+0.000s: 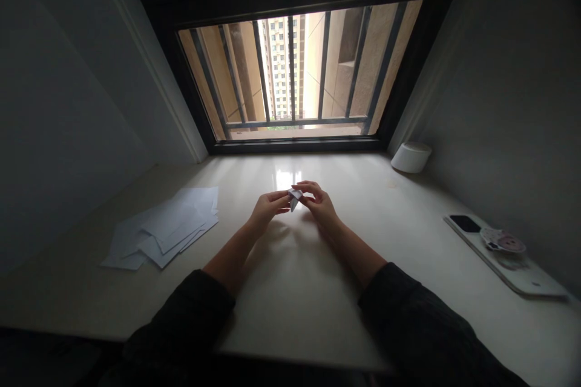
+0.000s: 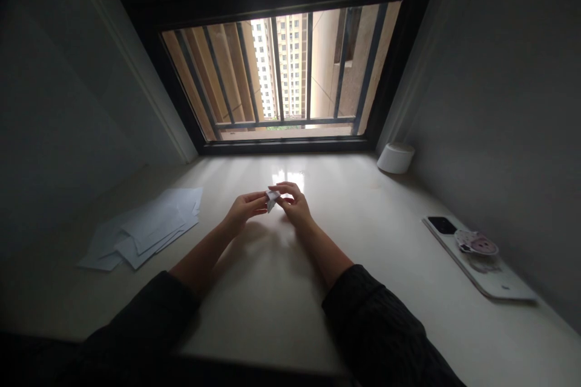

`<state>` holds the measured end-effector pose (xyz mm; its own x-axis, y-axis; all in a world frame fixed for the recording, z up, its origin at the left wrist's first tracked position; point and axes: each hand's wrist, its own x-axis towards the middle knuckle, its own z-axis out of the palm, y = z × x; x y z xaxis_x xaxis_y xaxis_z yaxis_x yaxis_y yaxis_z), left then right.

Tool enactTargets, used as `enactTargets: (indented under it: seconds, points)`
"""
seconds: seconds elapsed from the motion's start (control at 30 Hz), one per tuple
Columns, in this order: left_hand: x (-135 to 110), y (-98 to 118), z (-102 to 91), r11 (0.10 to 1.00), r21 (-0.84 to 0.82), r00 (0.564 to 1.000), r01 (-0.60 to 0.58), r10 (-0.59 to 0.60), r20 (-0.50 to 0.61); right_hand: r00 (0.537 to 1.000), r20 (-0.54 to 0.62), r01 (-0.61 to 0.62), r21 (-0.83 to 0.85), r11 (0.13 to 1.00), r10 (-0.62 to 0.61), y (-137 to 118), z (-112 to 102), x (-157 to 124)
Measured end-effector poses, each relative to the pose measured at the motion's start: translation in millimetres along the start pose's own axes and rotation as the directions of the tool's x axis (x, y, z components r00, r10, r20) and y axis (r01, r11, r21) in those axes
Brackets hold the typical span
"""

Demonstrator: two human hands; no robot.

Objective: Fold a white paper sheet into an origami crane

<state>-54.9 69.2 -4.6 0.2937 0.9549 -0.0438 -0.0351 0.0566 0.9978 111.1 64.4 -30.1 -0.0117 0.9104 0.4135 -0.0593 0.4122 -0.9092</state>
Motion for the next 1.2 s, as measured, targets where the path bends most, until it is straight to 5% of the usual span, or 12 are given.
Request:
enactTargets:
  seconds: [0.67, 0.9, 1.2]
  points:
    - [-3.0, 2.5, 7.6, 0.990, 0.041, 0.988, -0.136, 0.139, -0.075, 0.989, 0.115, -0.090, -0.002, 0.996, 0.090, 0.0, 3.9, -1.0]
    - [-1.7, 1.7, 8.2, 0.995, -0.031, 0.991, -0.091, 0.088, -0.100, 0.991, -0.053, -0.114, 0.100, 0.988, 0.120, 3.1, -0.5, -0.9]
    - [-2.6, 0.2, 8.7, 0.996, -0.029, 0.995, -0.080, 0.078, -0.064, 0.957, -0.047, -0.274, 0.176, 0.945, 0.287, 4.5, -2.4, 0.5]
